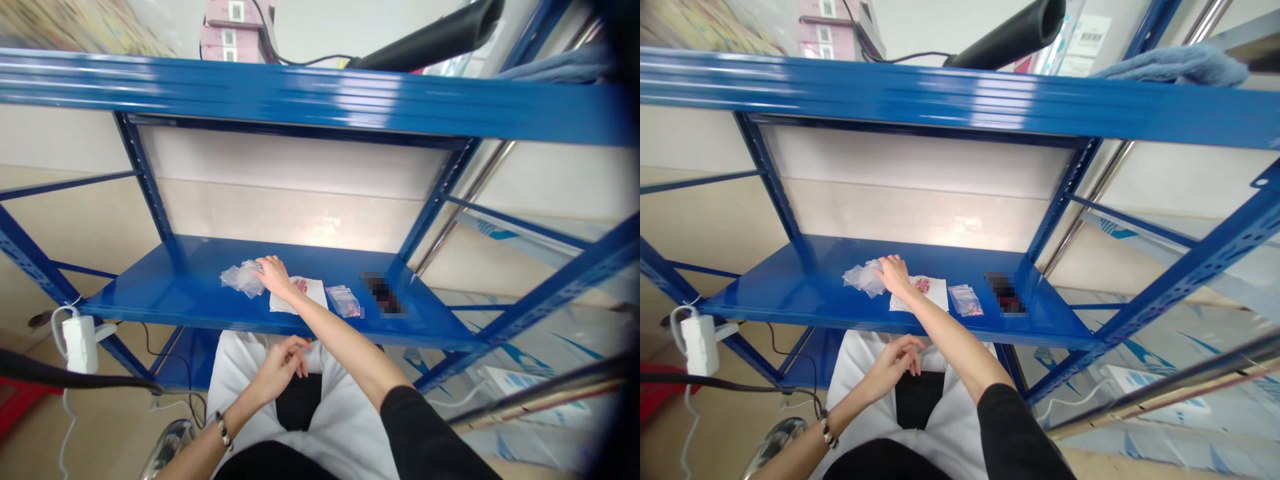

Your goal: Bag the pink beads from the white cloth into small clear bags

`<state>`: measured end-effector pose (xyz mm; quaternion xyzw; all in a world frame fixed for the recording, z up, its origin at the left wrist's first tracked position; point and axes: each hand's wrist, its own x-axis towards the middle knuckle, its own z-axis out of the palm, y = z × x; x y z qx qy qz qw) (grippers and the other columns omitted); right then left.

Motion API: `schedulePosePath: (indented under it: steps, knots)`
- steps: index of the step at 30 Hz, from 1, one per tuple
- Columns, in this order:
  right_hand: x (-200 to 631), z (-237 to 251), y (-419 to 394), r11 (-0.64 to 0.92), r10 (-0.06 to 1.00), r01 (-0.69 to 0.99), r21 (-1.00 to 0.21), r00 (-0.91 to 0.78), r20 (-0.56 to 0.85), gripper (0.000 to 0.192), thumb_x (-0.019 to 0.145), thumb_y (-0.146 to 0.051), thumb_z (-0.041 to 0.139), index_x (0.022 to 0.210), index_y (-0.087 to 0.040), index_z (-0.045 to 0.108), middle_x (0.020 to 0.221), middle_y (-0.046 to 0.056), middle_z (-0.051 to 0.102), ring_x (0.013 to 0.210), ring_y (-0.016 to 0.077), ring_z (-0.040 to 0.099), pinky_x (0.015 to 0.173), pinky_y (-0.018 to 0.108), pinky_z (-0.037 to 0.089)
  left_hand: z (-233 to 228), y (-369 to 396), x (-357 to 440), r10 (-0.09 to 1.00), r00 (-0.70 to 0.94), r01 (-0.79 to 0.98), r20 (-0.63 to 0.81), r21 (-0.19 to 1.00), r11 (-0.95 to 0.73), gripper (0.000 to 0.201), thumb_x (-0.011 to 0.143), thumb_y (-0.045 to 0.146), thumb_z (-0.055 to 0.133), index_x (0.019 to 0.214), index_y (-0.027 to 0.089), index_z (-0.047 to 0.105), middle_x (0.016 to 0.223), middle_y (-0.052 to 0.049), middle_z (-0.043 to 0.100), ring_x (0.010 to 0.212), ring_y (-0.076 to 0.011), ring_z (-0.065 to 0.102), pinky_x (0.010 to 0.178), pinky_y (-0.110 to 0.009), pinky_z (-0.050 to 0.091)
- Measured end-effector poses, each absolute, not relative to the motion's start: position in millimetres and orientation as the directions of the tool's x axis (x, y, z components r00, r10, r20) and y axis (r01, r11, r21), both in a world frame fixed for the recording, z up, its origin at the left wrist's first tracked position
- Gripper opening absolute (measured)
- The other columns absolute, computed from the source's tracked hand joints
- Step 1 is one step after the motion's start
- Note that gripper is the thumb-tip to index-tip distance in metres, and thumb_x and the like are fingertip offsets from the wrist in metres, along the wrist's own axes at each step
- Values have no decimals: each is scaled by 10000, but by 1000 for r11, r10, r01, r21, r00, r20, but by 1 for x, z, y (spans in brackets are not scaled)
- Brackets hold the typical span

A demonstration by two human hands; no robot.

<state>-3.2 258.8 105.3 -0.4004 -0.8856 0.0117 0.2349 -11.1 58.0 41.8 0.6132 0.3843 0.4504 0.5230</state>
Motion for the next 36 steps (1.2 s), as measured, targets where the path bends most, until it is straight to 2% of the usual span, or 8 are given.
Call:
schedulePosePath:
  steps: [5, 12, 18, 24, 27, 30, 33, 36]
  knots:
    - [-29, 112, 291, 600, 793, 763, -240, -529, 303, 498, 872, -390, 634, 1318, -211, 505, 1169, 109, 640, 1113, 267, 509, 894, 362, 395, 31, 61, -8, 939, 306, 17, 156, 985, -170, 237, 877, 153, 437, 1079, 141, 561, 646, -10, 639, 570, -131, 569, 585, -246, 442]
    - [-36, 107, 308, 632, 770, 731, -257, -553, 318, 107, 879, -271, 618, 939, -221, 692, 1031, 61, 668, 1045, 222, 514, 881, 322, 378, 27, 64, -7, 937, 330, 9, 117, 992, -127, 275, 852, 109, 429, 1094, 144, 555, 633, -1, 625, 561, -127, 581, 579, -238, 453]
    - [-37, 110, 303, 608, 789, 734, -302, -517, 330, 77, 796, -248, 703, 845, -189, 711, 1017, 91, 660, 1024, 234, 518, 853, 322, 394, 27, 65, -8, 940, 324, 10, 104, 993, -114, 272, 835, 105, 444, 1080, 138, 556, 641, -10, 630, 561, -131, 580, 586, -250, 459]
    - [-36, 133, 280, 584, 810, 629, -513, -413, 416, 106, 856, -229, 605, 847, -180, 699, 917, 51, 668, 879, 174, 569, 785, 266, 421, 33, 66, -14, 942, 326, -62, 87, 996, -71, 223, 887, 263, 506, 1062, 137, 560, 642, -23, 651, 547, -125, 577, 536, -218, 402]
    - [-14, 145, 236, 645, 754, 299, -703, -399, 522, 104, 837, -261, 639, 828, -166, 679, 864, 21, 642, 807, 140, 567, 767, 243, 423, 40, 69, -20, 952, 300, -153, 65, 988, -19, 334, 915, 423, 499, 1035, 123, 585, 643, -47, 663, 544, -135, 586, 516, -217, 384]
    - [29, 147, 174, 560, 755, 95, -823, -469, 459, 186, 866, -345, 615, 871, -169, 677, 865, 10, 627, 766, 130, 554, 703, 236, 420, 48, 74, -28, 957, 291, -333, 8, 938, 93, 473, 927, 535, 434, 975, 104, 622, 686, -84, 677, 581, -159, 614, 544, -242, 423]
    - [84, 135, 121, 468, 755, 93, -879, -559, 343, 240, 904, -388, 575, 895, -172, 680, 887, 21, 616, 789, 136, 560, 683, 239, 416, 53, 78, -35, 899, 435, -451, -52, 852, 268, 690, 905, 678, 296, 886, 88, 654, 766, -144, 695, 670, -208, 649, 604, -291, 476]
    - [130, 107, 93, 460, 784, 212, -862, -553, 282, 222, 928, -353, 552, 858, -173, 661, 842, 16, 566, 740, 130, 543, 681, 253, 420, 56, 79, -36, 765, 640, -375, -78, 837, 399, 897, 807, 824, 208, 865, 62, 679, 828, -201, 700, 730, -270, 667, 598, -325, 491]
